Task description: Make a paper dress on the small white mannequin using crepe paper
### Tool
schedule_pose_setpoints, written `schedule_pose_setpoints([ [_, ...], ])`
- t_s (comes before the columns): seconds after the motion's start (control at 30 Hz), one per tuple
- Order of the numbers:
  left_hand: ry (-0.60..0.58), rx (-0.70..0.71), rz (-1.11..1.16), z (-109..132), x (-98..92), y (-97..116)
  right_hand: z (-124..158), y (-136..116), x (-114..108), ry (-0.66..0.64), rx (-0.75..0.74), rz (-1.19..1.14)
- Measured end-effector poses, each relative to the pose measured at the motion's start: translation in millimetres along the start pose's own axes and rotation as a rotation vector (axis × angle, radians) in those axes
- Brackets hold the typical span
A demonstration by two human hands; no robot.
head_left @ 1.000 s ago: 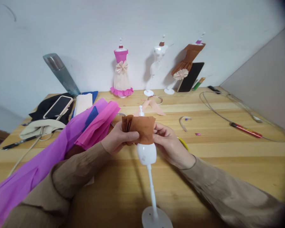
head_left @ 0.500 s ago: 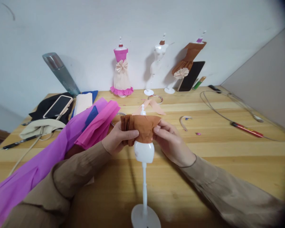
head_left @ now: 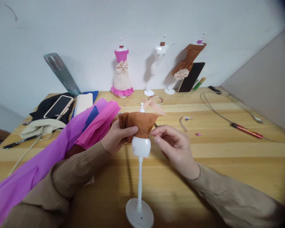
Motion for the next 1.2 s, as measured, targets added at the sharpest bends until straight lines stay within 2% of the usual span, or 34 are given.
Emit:
schedule_pose_setpoints([
  [0.17, 0.011, 0.082, -0.067, 3.7, 4.5, 12.6, -3.3, 2.1, 5.7, -0.056, 0.095, 0.005],
  [0.3, -0.006, 0.149, -0.131, 8.0, 10.7, 27.2, -1.6, -8.0, 13.1, -0.096, 0.081, -0.004],
  [0.5, -0.159, 0.344, -0.181, 14.6, 29.6, 66.6, 1.7, -41.9, 15.5, -0.141, -0.143, 0.072],
  [0.67, -0.216, 0.479, -0.265, 21.8, 38.7, 94.2, -3.1, -59.0, 14.9, -0.211, -0.323, 0.208],
  [0.83, -0.295, 0.482, -0.209, 25.7, 44.8, 94.0, -8.0, -63.6, 18.4, -0.254, -0.384, 0.222],
  [1.07, -0.328, 0.425, -0.194, 27.9, 43.4, 84.4, -8.8, -58.4, 14.6, -0.22, -0.291, 0.246],
  [1.2, -0.309, 0.4, -0.199, 26.5, 42.1, 84.9, -8.8, -59.2, 15.5, -0.227, -0.277, 0.253],
])
Point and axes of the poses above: each hand's wrist, its own z-axis away from the middle knuckle, its own x-axis out of the palm, y = z × x, the point moved 8 cm from there along -z, towards the middle knuckle, and after that the axes turned 8 degrees about x, right-handed, at the moved point
